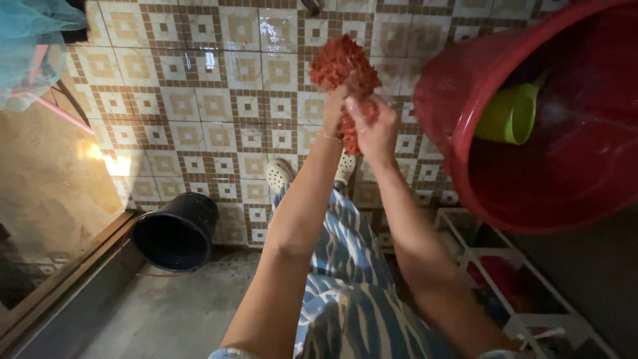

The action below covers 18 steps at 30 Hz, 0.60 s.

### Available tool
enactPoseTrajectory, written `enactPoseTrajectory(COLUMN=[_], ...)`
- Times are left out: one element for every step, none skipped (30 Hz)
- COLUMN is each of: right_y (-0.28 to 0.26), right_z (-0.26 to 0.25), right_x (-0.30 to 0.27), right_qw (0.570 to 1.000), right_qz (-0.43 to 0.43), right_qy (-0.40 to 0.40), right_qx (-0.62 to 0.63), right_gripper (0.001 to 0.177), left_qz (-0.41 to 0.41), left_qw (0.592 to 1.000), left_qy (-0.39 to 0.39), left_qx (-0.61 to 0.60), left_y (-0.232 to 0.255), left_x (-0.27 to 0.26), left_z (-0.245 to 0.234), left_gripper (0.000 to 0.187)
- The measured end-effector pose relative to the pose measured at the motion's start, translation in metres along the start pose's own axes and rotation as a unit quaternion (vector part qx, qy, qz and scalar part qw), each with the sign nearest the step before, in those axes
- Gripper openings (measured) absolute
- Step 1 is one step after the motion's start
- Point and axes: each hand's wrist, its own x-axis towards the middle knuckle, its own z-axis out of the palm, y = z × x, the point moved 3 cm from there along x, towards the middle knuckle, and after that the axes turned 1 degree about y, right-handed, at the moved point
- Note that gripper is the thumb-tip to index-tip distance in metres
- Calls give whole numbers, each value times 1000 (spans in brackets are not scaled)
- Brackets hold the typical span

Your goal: The person washes an orange mat by hand on a tiled floor, scrubbing it with a small brush, rinsing it with water from a green scoop, and wringing out the excess liquid.

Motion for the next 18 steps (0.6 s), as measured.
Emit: enactPoseTrajectory(right_y=[22,46,65,81,90,96,103,103,97,92,87,81,71,58,47,26,4,-9], right_z=[2,4,9,15,19,13,7,9,13,14,14,16,17,22,30,31,30,25], right_x=[9,16,25,36,42,50,62,67,74,80,84,80,78,81,70,45,24,17], right_qw=[998,992,992,980,951,951,919,862,861,861,859,858,909,948,949,980,976,975], right_qz=[58,118,119,126,132,131,259,380,378,395,412,414,348,272,268,107,-58,-61], right_qy=[22,41,37,40,41,40,-59,-163,-171,-190,-209,-212,-183,-154,-160,-163,-163,-165], right_qx=[9,19,19,149,276,277,291,295,294,258,222,218,138,57,53,-42,-135,-137], right_gripper=[38,42,42,47,54,54,62,78,78,80,86,86,95,123,123,103,85,85], left_qz=[25,26,25,24,25,73,119,124,67,4,4,70,136,140,57,-42,-43,-39], left_qw=[987,987,979,968,968,941,902,901,839,755,756,768,775,777,974,974,973,977], left_qy=[82,86,124,159,159,150,140,146,122,89,89,55,18,25,35,32,33,25], left_qx=[134,133,162,191,192,293,390,389,526,650,648,634,616,613,218,-220,-223,-207], left_y=[11,17,24,35,49,64,77,84,84,81,78,73,71,76,82,80,83,87], left_x=[-7,-16,-26,-33,-41,-48,-55,-63,-70,-74,-77,-83,-87,-77,-62,-52,-45,-34], left_z=[3,15,28,41,52,63,72,75,76,77,78,81,83,78,66,59,51,42], left_gripper=[41,41,33,25,25,29,33,33,38,43,43,44,46,46,53,60,60,50])
